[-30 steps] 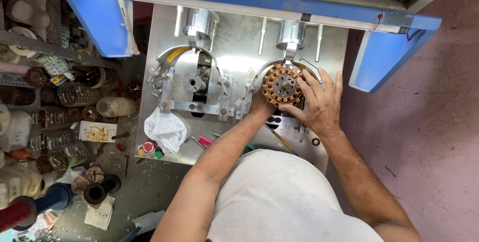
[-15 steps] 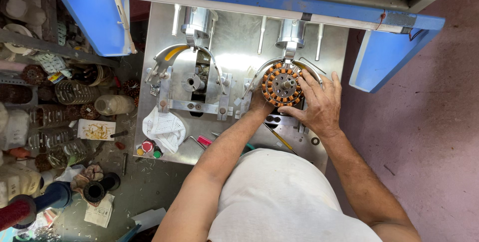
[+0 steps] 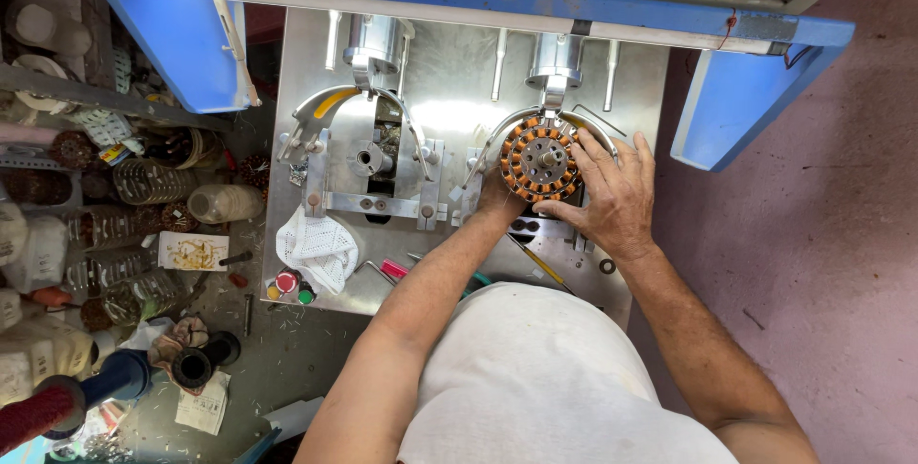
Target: The person places a motor stator into a winding machine, secures it with a clamp, and operates the machine's control panel to wind copper wire around the stator slots. The person uses a screwdriver to tighten the clamp and a pencil to guide the wire.
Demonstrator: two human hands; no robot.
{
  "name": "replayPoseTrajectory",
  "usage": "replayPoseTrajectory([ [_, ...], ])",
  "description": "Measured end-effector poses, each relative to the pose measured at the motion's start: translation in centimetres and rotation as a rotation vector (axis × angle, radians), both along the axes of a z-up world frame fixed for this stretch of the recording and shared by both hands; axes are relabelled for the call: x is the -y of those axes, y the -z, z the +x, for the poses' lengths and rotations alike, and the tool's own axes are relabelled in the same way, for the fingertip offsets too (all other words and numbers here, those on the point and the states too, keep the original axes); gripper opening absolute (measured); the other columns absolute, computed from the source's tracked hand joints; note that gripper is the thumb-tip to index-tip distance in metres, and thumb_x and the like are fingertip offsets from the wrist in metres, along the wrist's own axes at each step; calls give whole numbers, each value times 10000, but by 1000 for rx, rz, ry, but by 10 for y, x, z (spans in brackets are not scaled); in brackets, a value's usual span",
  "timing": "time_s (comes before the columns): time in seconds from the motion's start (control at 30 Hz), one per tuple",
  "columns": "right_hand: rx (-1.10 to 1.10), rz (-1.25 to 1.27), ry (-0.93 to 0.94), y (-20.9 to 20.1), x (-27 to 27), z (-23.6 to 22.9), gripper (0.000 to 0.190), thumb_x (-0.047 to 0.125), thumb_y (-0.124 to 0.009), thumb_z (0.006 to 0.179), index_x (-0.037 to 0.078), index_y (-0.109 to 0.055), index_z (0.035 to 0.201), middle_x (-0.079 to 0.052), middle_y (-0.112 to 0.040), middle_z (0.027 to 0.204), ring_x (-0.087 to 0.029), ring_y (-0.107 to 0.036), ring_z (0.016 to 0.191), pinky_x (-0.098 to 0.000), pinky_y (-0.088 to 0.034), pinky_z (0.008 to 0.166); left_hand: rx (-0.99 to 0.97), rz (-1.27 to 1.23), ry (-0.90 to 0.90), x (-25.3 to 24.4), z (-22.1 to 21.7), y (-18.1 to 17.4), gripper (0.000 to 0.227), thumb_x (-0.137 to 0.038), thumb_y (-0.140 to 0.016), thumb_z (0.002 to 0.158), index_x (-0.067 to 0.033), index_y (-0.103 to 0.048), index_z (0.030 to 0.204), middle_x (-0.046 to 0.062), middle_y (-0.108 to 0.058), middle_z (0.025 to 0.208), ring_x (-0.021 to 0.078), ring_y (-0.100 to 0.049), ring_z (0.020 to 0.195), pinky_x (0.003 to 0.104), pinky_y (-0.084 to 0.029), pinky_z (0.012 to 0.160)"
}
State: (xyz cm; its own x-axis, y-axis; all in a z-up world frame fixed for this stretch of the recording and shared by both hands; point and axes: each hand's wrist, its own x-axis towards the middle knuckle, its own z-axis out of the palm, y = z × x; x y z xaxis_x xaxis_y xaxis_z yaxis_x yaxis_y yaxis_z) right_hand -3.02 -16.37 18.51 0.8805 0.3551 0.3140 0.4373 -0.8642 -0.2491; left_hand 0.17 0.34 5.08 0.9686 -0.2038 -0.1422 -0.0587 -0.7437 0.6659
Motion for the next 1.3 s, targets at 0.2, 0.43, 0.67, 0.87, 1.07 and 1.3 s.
replayPoseTrajectory([
  [0.2, 6, -9, -7, 0, 1, 1, 977, 668, -871, 604, 25, -672, 1313, -150, -637, 1414, -332, -527, 1330, -624, -260, 1231, 109, 23, 17, 0, -3, -12, 481, -374, -622, 978, -171, -561, 1410, 55, -607, 1389, 208, -599, 1256, 372, -495, 1050],
  [0.43, -6, -1, -9, 1, 2, -2, 982, 675, -863, 602, 24, -672, 1311, -150, -636, 1412, -335, -522, 1342, -625, -265, 1229, 121, 74, 49, 2, 0, -10, 460, -395, -633, 969, -188, -580, 1377, 36, -626, 1361, 189, -598, 1243, 366, -492, 1050],
  [0.67, 1, -8, -10, 5, 2, 1, 951, 665, -864, 631, 33, -670, 1315, -149, -635, 1429, -319, -523, 1364, -619, -260, 1245, 52, 19, 18, 2, -3, -6, 449, -359, -599, 995, -162, -556, 1396, 50, -624, 1367, 193, -616, 1238, 360, -498, 1046],
  [0.87, -6, -5, -9, 2, 1, -1, 976, 661, -870, 611, 28, -661, 1324, -149, -619, 1435, -319, -517, 1363, -621, -256, 1237, 44, 23, 15, 1, -4, 16, 399, -298, -602, 993, -138, -590, 1359, 79, -623, 1346, 216, -606, 1229, 368, -497, 1034],
  [1.07, -8, -6, -5, -3, -1, 1, 978, 652, -877, 614, 23, -657, 1329, -150, -615, 1446, -319, -519, 1356, -618, -264, 1237, 160, 101, 27, -1, -11, 27, 297, -232, -654, 940, -97, -682, 1203, 108, -673, 1247, 255, -648, 1169, 379, -546, 971],
  [1.3, 60, 5, -8, -19, 6, -4, 824, 601, -852, 706, 62, -668, 1301, -104, -652, 1380, -289, -552, 1330, -597, -301, 1229, 149, -73, -35, -4, -25, 4, 249, -190, -686, 915, -88, -705, 1142, 119, -731, 1124, 283, -705, 1046, 390, -576, 882],
])
